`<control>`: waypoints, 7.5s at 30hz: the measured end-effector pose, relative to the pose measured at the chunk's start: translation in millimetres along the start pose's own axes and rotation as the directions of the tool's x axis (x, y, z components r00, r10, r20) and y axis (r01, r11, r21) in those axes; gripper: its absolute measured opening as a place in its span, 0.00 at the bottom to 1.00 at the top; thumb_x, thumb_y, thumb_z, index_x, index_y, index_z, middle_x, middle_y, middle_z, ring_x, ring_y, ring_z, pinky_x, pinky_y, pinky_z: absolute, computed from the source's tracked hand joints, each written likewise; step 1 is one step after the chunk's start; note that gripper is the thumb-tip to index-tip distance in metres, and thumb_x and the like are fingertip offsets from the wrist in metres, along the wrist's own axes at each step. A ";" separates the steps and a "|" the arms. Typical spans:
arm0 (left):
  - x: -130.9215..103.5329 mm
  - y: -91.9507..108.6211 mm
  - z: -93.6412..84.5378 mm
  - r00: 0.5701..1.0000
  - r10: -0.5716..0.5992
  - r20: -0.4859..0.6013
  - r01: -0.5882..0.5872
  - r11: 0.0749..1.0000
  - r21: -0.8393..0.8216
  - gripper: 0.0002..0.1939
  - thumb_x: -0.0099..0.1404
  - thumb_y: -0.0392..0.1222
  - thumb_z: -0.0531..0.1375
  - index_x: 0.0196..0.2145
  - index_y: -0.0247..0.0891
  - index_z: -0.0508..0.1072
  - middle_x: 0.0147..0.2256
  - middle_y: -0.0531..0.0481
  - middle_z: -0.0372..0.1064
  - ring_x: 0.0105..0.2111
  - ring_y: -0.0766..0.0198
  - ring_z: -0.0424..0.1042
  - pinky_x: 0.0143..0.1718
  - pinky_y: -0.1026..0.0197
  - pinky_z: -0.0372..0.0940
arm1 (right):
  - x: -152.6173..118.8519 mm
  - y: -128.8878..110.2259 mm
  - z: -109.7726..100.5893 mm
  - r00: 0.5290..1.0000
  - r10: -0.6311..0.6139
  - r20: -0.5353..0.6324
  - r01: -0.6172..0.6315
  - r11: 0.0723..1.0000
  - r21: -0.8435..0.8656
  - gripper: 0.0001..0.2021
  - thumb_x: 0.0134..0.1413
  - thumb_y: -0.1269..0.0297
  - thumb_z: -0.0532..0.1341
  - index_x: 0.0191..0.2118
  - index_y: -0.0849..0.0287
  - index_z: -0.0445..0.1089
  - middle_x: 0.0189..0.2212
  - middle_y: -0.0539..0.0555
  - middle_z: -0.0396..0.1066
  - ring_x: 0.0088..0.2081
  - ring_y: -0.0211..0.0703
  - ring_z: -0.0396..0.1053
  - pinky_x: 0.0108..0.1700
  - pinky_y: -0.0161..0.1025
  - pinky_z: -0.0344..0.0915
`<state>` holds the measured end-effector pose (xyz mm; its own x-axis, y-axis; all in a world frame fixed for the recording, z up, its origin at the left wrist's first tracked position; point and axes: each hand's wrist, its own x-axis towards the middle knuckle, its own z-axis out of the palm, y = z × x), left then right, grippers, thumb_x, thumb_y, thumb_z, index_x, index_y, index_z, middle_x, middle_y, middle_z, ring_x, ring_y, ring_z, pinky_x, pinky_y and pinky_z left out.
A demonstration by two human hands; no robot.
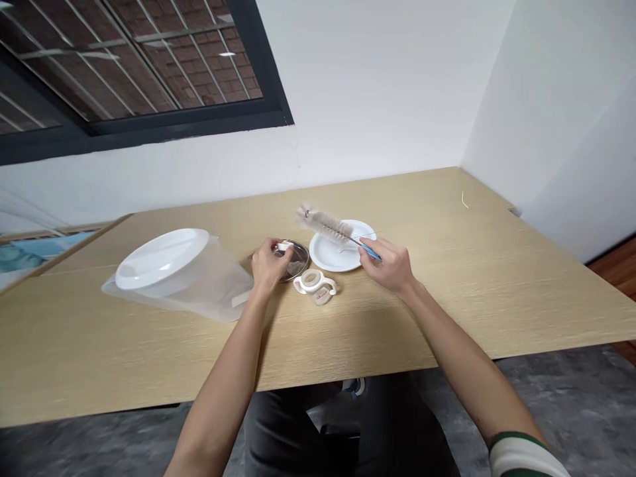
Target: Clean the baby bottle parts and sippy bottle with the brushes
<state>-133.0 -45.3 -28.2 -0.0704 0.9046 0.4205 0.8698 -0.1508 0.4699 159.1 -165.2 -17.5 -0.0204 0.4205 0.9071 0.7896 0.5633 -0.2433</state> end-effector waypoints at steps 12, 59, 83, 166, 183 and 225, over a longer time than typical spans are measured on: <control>6.3 -9.2 21.3 0.993 -0.048 0.107 0.043 0.998 0.049 0.09 0.54 0.47 0.67 0.29 0.41 0.75 0.37 0.29 0.78 0.59 0.26 0.64 0.59 0.23 0.49 | 1.4 0.9 -4.0 0.987 0.135 0.084 -0.128 0.988 -0.082 0.14 0.66 0.61 0.58 0.44 0.60 0.80 0.28 0.55 0.80 0.26 0.39 0.73 0.31 0.36 0.68; 31.7 157.0 55.0 0.545 0.522 0.657 -0.595 0.792 -0.135 0.06 0.53 0.35 0.66 0.22 0.41 0.74 0.31 0.45 0.79 0.39 0.48 0.78 0.57 0.46 0.60 | 3.7 29.2 -1.3 0.614 0.754 0.234 -0.502 0.601 -0.621 0.17 0.68 0.63 0.53 0.47 0.64 0.77 0.46 0.72 0.76 0.52 0.61 0.69 0.44 0.48 0.67; -0.2 84.1 8.2 0.987 0.136 -0.085 -0.149 0.590 -0.793 0.14 0.54 0.49 0.71 0.32 0.36 0.81 0.31 0.50 0.76 0.30 0.64 0.69 0.35 0.61 0.62 | -14.4 67.5 25.2 0.828 0.492 0.267 -0.311 0.800 -0.513 0.16 0.72 0.64 0.51 0.48 0.56 0.78 0.47 0.62 0.74 0.48 0.55 0.63 0.48 0.47 0.56; -68.1 107.1 -1.2 0.893 0.433 -0.126 -0.335 0.450 -0.828 0.23 0.68 0.45 0.67 0.58 0.47 0.69 0.42 0.50 0.80 0.42 0.59 0.81 0.49 0.54 0.74 | 137.3 -70.4 -21.5 0.967 0.084 0.240 -0.163 0.928 0.334 0.10 0.71 0.61 0.57 0.34 0.51 0.63 0.31 0.47 0.68 0.29 0.36 0.69 0.33 0.37 0.67; -76.6 109.6 6.3 0.923 0.368 -0.111 -0.292 0.481 -0.827 0.31 0.67 0.51 0.68 0.62 0.48 0.63 0.43 0.48 0.80 0.42 0.57 0.82 0.47 0.53 0.75 | 137.9 -51.8 -21.2 0.831 0.071 0.551 -0.140 0.987 0.084 0.08 0.66 0.61 0.61 0.33 0.52 0.69 0.28 0.48 0.72 0.32 0.43 0.69 0.40 0.43 0.68; -78.8 105.9 -6.9 0.892 0.443 -0.095 -0.335 0.503 -0.797 0.28 0.63 0.39 0.69 0.57 0.44 0.64 0.35 0.54 0.77 0.38 0.61 0.82 0.47 0.56 0.74 | 145.7 -49.9 -12.5 0.998 0.065 -0.015 -0.054 0.921 0.385 0.12 0.72 0.57 0.52 0.34 0.50 0.52 0.32 0.50 0.59 0.31 0.39 0.65 0.34 0.38 0.68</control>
<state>-38.7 -135.3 -6.2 0.2756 0.7018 0.6569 0.0717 -0.6965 0.7140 124.4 -140.9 131.1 0.0401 0.4454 0.8944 0.4923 0.7701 -0.4056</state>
